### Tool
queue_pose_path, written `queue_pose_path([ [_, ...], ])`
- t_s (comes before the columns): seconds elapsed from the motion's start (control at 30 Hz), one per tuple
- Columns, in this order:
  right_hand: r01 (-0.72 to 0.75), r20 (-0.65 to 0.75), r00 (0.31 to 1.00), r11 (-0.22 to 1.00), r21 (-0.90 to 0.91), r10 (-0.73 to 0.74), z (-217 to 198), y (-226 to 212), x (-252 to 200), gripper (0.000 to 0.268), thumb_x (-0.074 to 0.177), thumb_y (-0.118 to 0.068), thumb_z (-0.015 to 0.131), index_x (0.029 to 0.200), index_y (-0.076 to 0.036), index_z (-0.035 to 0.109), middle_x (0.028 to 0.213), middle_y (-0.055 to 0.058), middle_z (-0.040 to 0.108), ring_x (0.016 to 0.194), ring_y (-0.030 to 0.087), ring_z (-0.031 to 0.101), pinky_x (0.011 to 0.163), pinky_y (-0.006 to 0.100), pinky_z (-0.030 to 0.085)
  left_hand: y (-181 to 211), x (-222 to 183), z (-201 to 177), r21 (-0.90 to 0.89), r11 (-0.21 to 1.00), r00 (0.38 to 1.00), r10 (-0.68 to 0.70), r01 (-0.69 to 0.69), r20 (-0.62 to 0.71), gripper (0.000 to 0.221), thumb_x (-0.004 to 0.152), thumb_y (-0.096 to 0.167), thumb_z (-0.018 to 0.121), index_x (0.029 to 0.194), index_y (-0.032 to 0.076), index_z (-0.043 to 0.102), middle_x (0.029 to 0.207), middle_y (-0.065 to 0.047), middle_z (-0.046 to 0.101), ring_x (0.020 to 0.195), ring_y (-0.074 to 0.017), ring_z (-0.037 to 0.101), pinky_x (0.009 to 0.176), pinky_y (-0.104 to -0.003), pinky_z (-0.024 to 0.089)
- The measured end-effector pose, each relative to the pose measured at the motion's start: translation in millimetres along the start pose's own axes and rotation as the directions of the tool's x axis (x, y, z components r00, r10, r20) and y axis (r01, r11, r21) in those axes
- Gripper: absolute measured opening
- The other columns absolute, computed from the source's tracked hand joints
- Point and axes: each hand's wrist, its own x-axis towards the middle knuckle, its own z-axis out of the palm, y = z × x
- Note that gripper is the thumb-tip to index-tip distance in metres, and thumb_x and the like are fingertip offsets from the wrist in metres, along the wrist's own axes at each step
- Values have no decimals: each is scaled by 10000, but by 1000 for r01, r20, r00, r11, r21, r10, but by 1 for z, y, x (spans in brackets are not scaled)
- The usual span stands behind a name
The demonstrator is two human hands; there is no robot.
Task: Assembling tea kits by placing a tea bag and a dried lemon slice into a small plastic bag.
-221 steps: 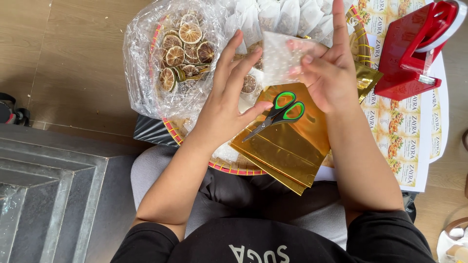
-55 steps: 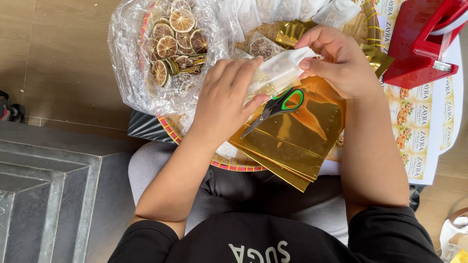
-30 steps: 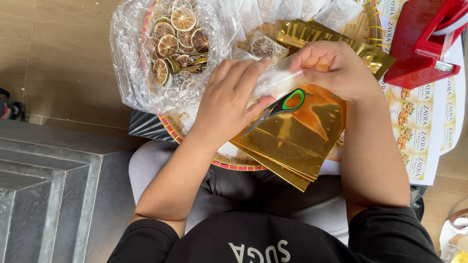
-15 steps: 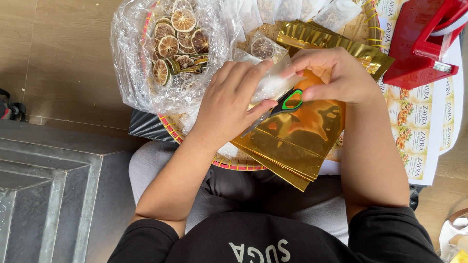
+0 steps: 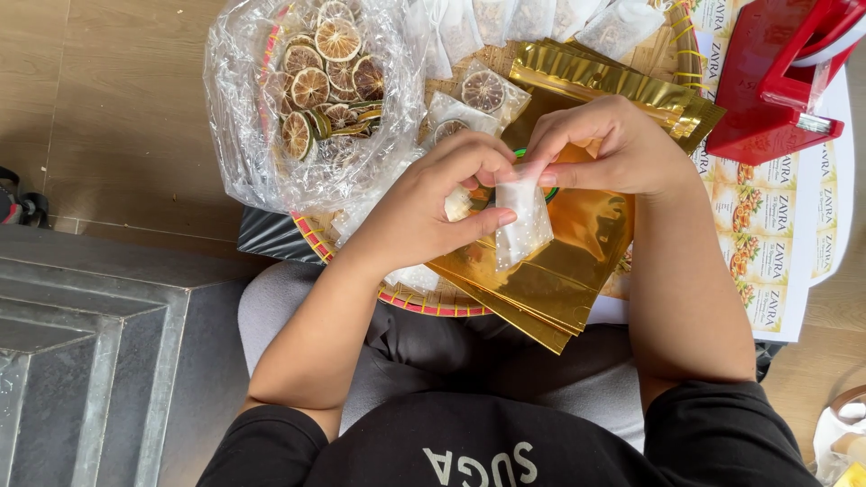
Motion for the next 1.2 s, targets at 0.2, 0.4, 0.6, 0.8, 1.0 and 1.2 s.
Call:
queue_pose_path([
  [0.2,67,10,998,998,-19,-67,-1,-1,0,134,918,-80,743,1052,-74,740,1015,105,752,927,174,698,818,263,569,-3,0,0,-65,996,997,-57,60,46,340,919,174,812,1190,158,608,1227,-52,558,928,-158,703,881,-283,577],
  [0.4,162,-79,984,987,16,-160,9,-3,7,121,768,-4,865,851,-3,777,793,99,727,735,139,650,723,263,499,-14,0,6,-254,955,988,-148,154,42,339,914,154,796,1182,55,614,1117,-93,581,942,-206,734,904,-375,615],
  [0.6,151,-91,985,989,10,-149,10,-4,8,147,747,-21,885,844,-15,776,768,81,727,694,119,645,708,248,494,-11,1,4,-254,954,987,-145,158,71,355,911,124,795,1194,54,594,1165,-135,574,973,-266,753,910,-406,628],
  [0.8,110,-78,991,993,40,-106,9,0,4,249,717,-48,907,913,-16,757,826,73,742,739,114,667,707,250,489,-13,1,4,-197,971,990,-138,138,15,129,980,60,679,1100,73,633,1128,-100,621,960,-195,747,870,-340,606],
  [1.0,144,-77,987,989,22,-142,13,-1,8,370,685,-88,938,979,-4,730,947,108,686,838,144,604,761,285,490,-22,-2,3,-225,965,986,-151,132,-68,114,1013,77,646,1126,71,635,1126,-112,642,960,-180,741,855,-342,604],
  [1.2,139,-89,986,990,-29,-141,12,-7,9,288,712,-136,921,921,-8,770,946,120,626,827,161,537,791,318,483,-14,1,2,-282,955,983,-133,93,-125,116,1035,102,635,1147,74,639,1023,-54,614,903,-110,693,847,-304,589],
])
